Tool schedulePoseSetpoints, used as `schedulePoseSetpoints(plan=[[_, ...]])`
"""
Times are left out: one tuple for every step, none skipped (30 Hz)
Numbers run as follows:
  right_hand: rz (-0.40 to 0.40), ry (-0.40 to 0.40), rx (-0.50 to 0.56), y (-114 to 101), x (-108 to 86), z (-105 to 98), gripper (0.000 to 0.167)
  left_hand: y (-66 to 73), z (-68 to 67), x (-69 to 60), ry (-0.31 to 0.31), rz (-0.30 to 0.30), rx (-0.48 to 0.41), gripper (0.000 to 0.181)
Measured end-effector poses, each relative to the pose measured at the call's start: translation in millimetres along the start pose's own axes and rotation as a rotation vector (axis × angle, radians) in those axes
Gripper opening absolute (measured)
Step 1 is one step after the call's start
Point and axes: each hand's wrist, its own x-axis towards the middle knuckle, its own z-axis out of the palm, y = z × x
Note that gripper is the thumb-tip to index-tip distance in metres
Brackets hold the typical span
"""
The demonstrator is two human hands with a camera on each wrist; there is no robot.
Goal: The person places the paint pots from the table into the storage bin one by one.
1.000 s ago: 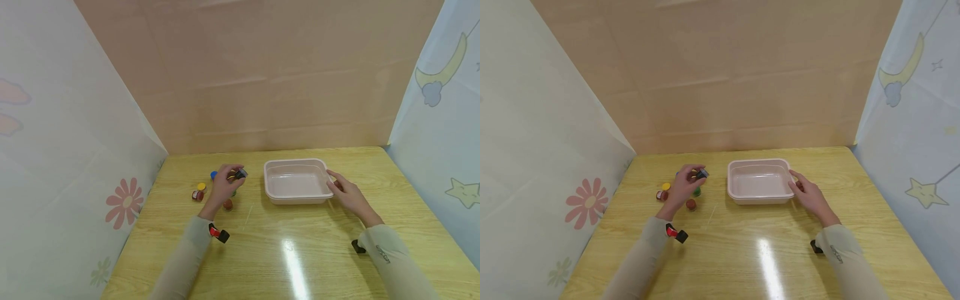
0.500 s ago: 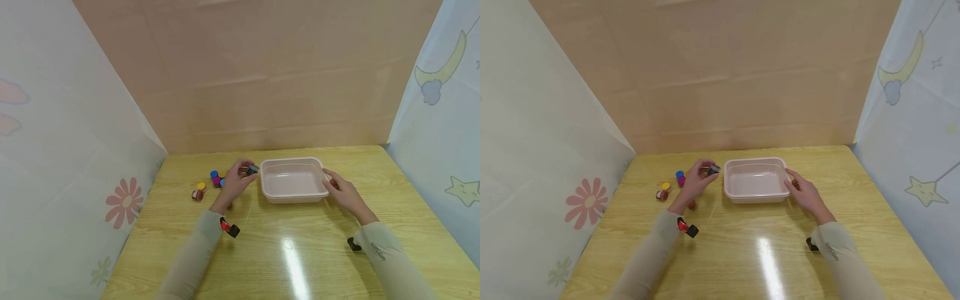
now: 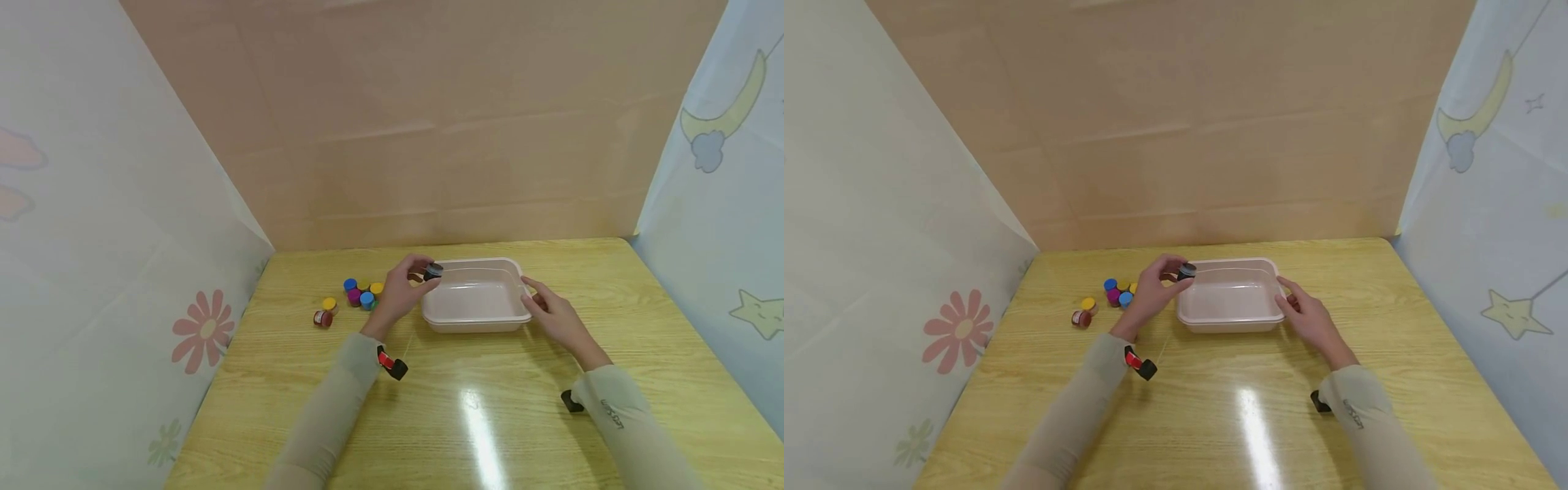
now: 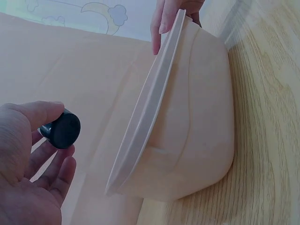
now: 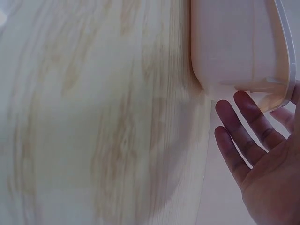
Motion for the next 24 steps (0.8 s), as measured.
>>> schedulePoseSetpoints(plan=[[-0.003,0.000,0.002,0.1,0.2,0.6,0.057,0.5,1.4,0.6,-0.005,-0.002,0.000,0.040],[-0.005,0.000,0.003,0.2,0.3,1.2,0.057,0.8,3.0,1.3,-0.010,-0.007,0.000,0.040],[-0.005,-0.001,0.000,0.5,0.3,1.6,0.057,1.3,4.7,2.0,-0.014,-0.011,-0.004,0.040],[-0.006,-0.001,-0.003,0.4,0.1,1.8,0.057,1.3,6.7,2.7,-0.021,-0.017,-0.013,0.039],[-0.007,0.000,-0.007,0.0,-0.1,1.9,0.057,1.4,8.7,3.5,-0.026,-0.021,-0.022,0.040],[-0.006,0.004,-0.010,-0.2,-0.3,1.9,0.056,1.7,10.7,4.6,-0.030,-0.027,-0.031,0.040],[-0.006,0.005,-0.014,-0.7,-0.6,1.7,0.056,1.4,13.0,5.8,-0.032,-0.034,-0.038,0.040],[-0.006,0.007,-0.017,-1.4,-0.8,1.5,0.056,1.4,15.0,7.1,-0.033,-0.039,-0.044,0.040],[-0.006,0.009,-0.019,-2.1,-0.9,1.2,0.056,1.1,17.2,8.5,-0.033,-0.045,-0.052,0.040],[-0.008,0.013,-0.017,-3.1,-0.8,1.0,0.056,1.1,19.0,9.8,-0.031,-0.048,-0.059,0.040],[-0.011,0.016,-0.014,-3.7,-0.5,0.9,0.056,1.1,20.7,11.3,-0.027,-0.048,-0.063,0.040],[-0.014,0.016,-0.009,-4.4,-0.1,0.9,0.056,1.0,22.3,12.6,-0.025,-0.048,-0.065,0.040],[-0.017,0.015,-0.007,-4.9,0.3,1.1,0.055,0.9,23.8,13.8,-0.023,-0.047,-0.072,0.040],[-0.019,0.018,-0.005,-5.1,0.7,1.5,0.055,1.2,25.1,15.1,-0.022,-0.045,-0.079,0.039],[-0.018,0.019,-0.002,-5.3,1.0,2.0,0.055,1.2,26.5,16.3,-0.022,-0.044,-0.086,0.039],[-0.017,0.020,-0.003,-5.3,1.4,2.6,0.055,1.5,27.9,17.6,-0.021,-0.045,-0.095,0.039],[-0.017,0.019,-0.004,-5.1,1.9,3.2,0.055,1.6,29.2,19.0,-0.020,-0.046,-0.101,0.038],[-0.016,0.018,-0.005,-4.9,2.3,3.8,0.055,1.5,30.6,20.4,-0.018,-0.049,-0.105,0.038],[-0.013,0.019,-0.006,-4.5,2.8,4.4,0.055,1.6,31.9,21.9,-0.016,-0.054,-0.108,0.038],[-0.012,0.018,-0.007,-4.4,3.2,5.0,0.055,1.6,33.3,23.5,-0.015,-0.059,-0.110,0.037],[-0.011,0.017,-0.007,-4.4,3.6,5.4,0.055,1.6,34.8,25.2,-0.014,-0.062,-0.113,0.037],[-0.010,0.016,-0.008,-3.9,4.1,5.8,0.055,2.0,36.3,26.8,-0.015,-0.065,-0.115,0.038],[-0.009,0.015,-0.007,-3.7,4.4,6.1,0.055,2.0,37.6,28.4,-0.018,-0.068,-0.113,0.038],[-0.008,0.013,-0.008,-3.5,4.6,6.3,0.055,2.2,39.2,30.1,-0.021,-0.069,-0.111,0.038]])
